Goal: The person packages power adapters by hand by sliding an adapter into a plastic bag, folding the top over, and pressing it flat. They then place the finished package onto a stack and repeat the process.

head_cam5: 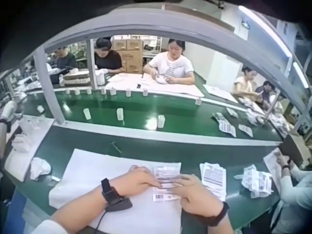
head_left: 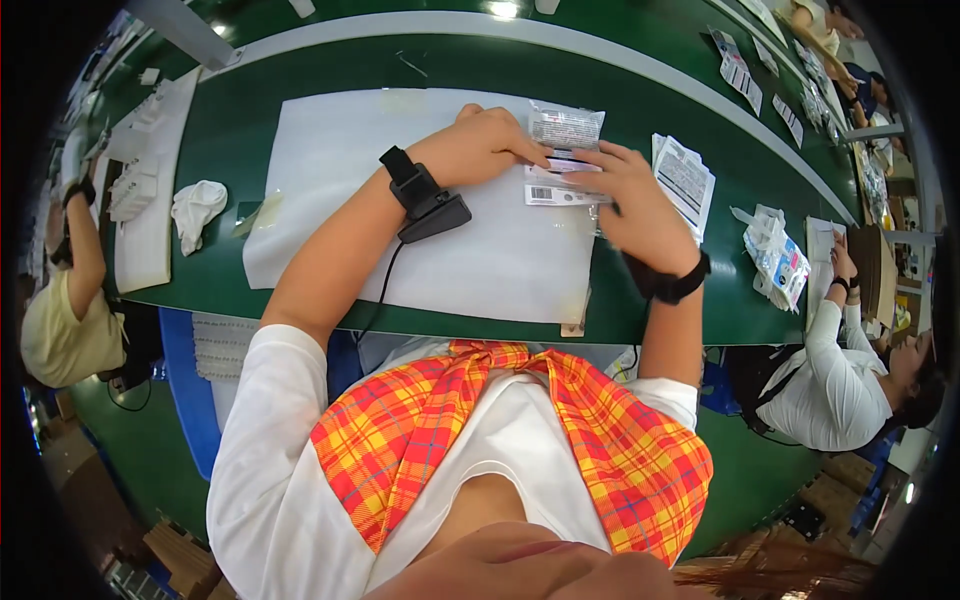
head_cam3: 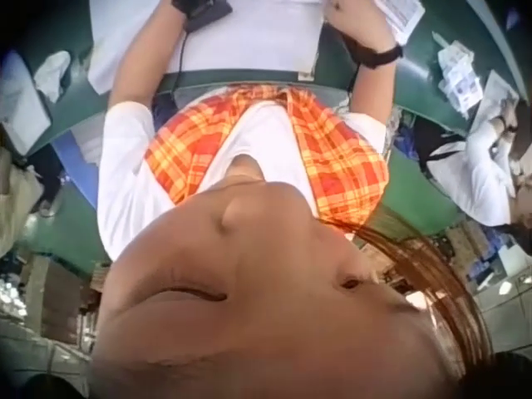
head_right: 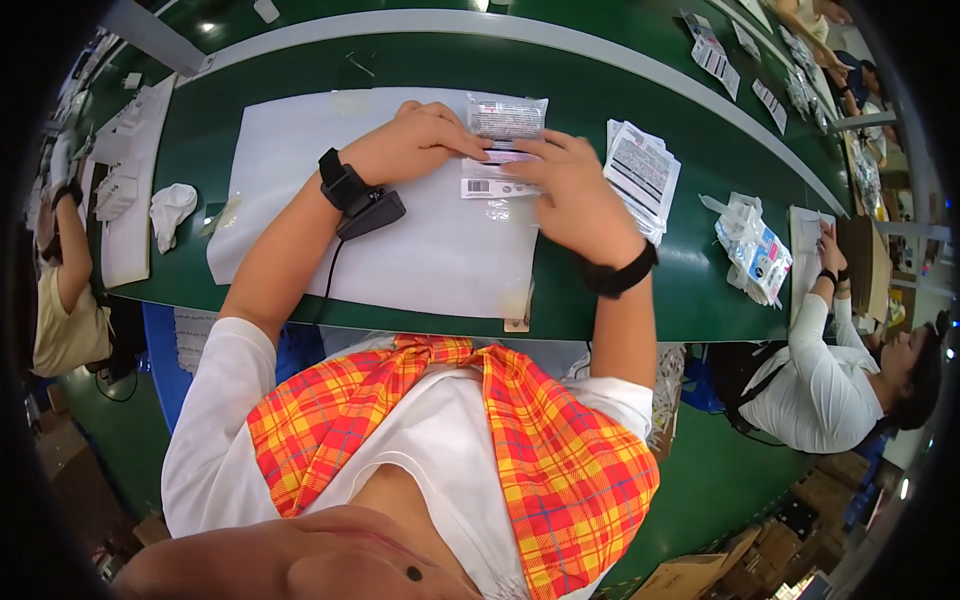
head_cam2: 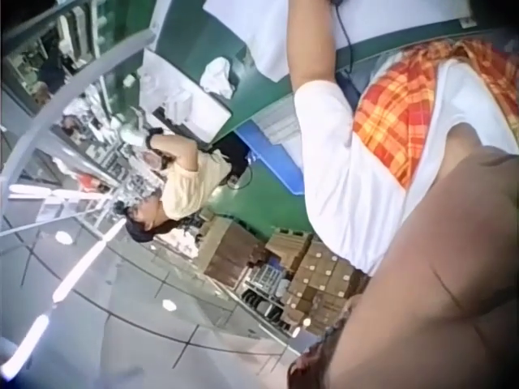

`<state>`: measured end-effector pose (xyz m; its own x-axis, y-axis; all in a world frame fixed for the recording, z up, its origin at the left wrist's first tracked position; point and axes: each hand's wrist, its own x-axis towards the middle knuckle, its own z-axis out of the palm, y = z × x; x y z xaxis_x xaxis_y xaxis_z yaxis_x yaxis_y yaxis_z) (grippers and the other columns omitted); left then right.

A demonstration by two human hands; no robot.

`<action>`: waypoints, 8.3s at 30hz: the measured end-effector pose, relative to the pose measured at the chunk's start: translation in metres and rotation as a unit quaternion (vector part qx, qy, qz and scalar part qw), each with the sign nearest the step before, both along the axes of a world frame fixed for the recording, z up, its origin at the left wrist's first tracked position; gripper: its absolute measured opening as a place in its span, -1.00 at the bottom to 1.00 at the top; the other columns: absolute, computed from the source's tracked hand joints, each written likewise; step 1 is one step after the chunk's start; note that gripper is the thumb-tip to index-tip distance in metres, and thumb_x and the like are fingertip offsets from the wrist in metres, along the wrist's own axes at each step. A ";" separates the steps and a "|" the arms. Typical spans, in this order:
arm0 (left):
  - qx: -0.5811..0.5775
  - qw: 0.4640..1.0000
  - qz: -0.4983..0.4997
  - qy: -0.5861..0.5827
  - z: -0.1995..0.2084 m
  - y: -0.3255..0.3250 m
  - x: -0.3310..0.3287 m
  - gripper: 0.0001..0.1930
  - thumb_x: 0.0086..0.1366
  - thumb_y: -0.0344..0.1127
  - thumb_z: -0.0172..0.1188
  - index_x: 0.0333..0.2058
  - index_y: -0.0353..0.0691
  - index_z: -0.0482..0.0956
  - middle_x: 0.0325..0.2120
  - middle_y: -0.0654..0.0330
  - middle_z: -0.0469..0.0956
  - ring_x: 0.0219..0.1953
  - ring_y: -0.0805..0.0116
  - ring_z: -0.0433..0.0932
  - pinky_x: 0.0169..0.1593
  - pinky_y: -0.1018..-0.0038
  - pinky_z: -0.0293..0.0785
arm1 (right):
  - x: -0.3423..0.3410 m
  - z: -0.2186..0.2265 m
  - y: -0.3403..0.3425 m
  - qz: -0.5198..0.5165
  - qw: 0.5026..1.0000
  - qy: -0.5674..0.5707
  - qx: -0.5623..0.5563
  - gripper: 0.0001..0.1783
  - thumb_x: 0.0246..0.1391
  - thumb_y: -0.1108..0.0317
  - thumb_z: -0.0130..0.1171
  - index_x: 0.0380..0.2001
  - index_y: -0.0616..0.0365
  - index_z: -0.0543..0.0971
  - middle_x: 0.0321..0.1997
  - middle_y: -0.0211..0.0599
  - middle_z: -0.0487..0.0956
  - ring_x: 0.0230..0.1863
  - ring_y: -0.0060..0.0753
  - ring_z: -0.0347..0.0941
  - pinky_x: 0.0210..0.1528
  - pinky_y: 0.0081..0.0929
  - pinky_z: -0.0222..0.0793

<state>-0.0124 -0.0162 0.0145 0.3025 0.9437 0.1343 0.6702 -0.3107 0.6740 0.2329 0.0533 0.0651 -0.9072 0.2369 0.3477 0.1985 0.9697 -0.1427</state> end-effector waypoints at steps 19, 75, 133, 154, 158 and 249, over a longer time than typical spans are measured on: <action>0.069 0.994 0.020 0.085 0.005 -0.011 0.015 -0.70 0.16 -0.33 0.17 -0.10 0.06 0.55 -0.15 0.39 0.54 0.00 0.25 0.37 0.21 0.20 -0.03 | -0.037 -0.026 -0.041 -0.095 0.977 0.012 -0.193 -0.91 0.00 0.49 0.13 -0.39 0.27 0.56 -0.35 -0.09 0.53 -0.27 -0.01 0.45 -0.18 -0.27 0.38; 0.162 0.972 0.152 0.071 -0.002 -0.005 0.009 -0.88 0.16 -0.24 0.18 -0.38 -0.12 0.59 -0.27 0.23 0.44 -0.10 0.20 0.33 0.06 0.28 0.21 | 0.058 0.032 0.148 -0.292 0.942 -0.135 -0.096 -0.47 -0.22 0.22 0.37 -0.16 0.28 0.54 -0.17 0.01 0.57 -0.11 -0.01 0.50 -0.05 -0.25 0.38; 0.025 0.993 0.100 0.050 -0.004 0.004 0.012 -0.52 0.22 -0.34 0.04 0.14 -0.26 0.35 0.26 -0.02 0.22 0.33 0.02 0.12 0.33 0.07 0.06 | -0.033 0.004 -0.037 -0.073 0.986 -0.019 -0.150 -0.32 -0.19 0.41 0.34 0.04 0.23 0.29 0.04 -0.01 0.41 0.04 -0.15 0.41 0.03 -0.36 0.38; 0.098 0.968 0.047 -0.225 0.032 0.000 0.002 -0.41 0.15 -0.21 0.29 0.13 -0.25 0.35 0.03 -0.01 0.44 0.07 0.18 0.43 0.13 0.40 0.35 | -0.046 0.011 0.015 -0.148 0.577 0.263 -0.759 -0.73 0.15 0.37 0.09 -0.10 0.25 0.42 -0.20 -0.34 0.53 -0.30 -0.48 0.46 -0.17 -0.57 0.36; 0.018 0.951 0.135 -0.279 0.019 0.006 -0.005 -0.52 0.18 -0.18 0.27 0.03 -0.28 0.44 -0.14 0.08 0.55 -0.11 0.33 0.51 -0.03 0.46 0.42 | -0.042 0.008 0.010 -0.037 0.513 0.313 -0.798 -0.71 0.19 0.31 0.08 -0.09 0.23 0.42 -0.18 -0.33 0.53 -0.30 -0.56 0.43 -0.26 -0.62 0.31; 0.107 0.964 0.195 0.144 0.007 0.001 0.003 -0.84 0.10 -0.22 0.18 -0.50 -0.18 0.53 -0.41 0.20 0.40 -0.23 0.20 0.36 -0.10 0.28 0.29 | 0.021 0.030 0.181 -0.356 0.922 0.026 -0.151 -0.35 -0.17 0.06 0.34 -0.06 0.29 0.51 -0.20 -0.07 0.61 -0.18 -0.23 0.55 -0.12 -0.40 0.42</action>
